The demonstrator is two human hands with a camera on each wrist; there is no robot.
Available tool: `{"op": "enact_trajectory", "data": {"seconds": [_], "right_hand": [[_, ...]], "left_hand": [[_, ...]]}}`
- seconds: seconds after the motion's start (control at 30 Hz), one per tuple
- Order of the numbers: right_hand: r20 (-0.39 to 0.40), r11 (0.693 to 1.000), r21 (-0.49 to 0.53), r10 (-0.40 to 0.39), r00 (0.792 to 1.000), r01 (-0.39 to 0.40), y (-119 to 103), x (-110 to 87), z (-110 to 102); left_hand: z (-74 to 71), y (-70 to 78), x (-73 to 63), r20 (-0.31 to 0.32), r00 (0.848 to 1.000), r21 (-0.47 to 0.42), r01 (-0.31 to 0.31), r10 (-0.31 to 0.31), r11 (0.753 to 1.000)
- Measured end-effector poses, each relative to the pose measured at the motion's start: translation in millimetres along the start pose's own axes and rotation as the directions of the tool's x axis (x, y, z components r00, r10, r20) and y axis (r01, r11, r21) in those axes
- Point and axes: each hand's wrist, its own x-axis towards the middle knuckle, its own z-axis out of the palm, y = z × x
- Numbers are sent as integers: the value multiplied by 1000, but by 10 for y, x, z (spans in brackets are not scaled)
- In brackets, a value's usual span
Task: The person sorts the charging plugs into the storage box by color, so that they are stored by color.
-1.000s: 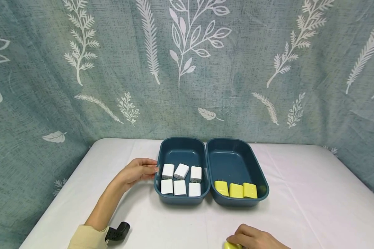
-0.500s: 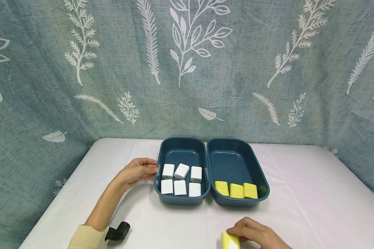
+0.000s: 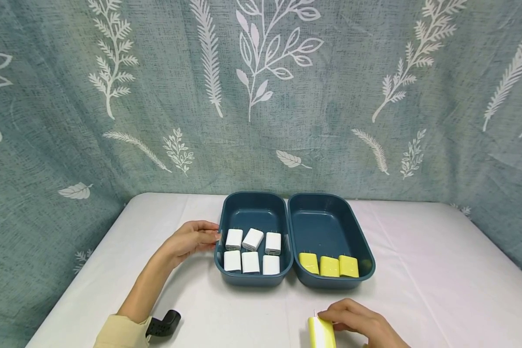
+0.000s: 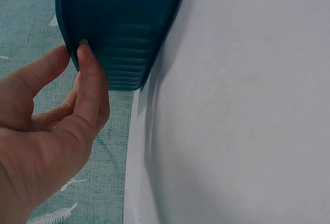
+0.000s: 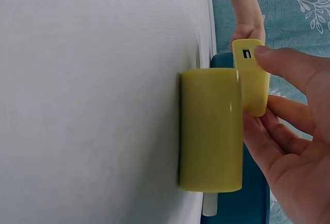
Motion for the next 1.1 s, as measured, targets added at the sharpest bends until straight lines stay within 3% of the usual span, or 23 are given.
{"op": "enact_trajectory", "data": {"seconds": [0.2,0.43,0.67,0.93,1.1], "right_hand": [[-31,998,26,-52,998,53,5,2,-5],[-44,999,38,29,999,-27,-67,24,-52],[-127,996,-35,75,989,-80,-111,56,-112],[-223,995,-58,-88,971,77,-97,96,-200],[-250,1000,-12,-21,968,18,-114,142,-262]], "left_hand": [[-4,1,-12,2,1000,-1,-1,1,1000],[-8,-7,-5,3,1000,-3,-2,2,1000],[-6,-4,1,2,1000,-5,-2,2,1000],[-5,-2,0,1,1000,-6,6,-6,1000],[1,9,-6,-5,1000,-1,12,-12,1000]]}}
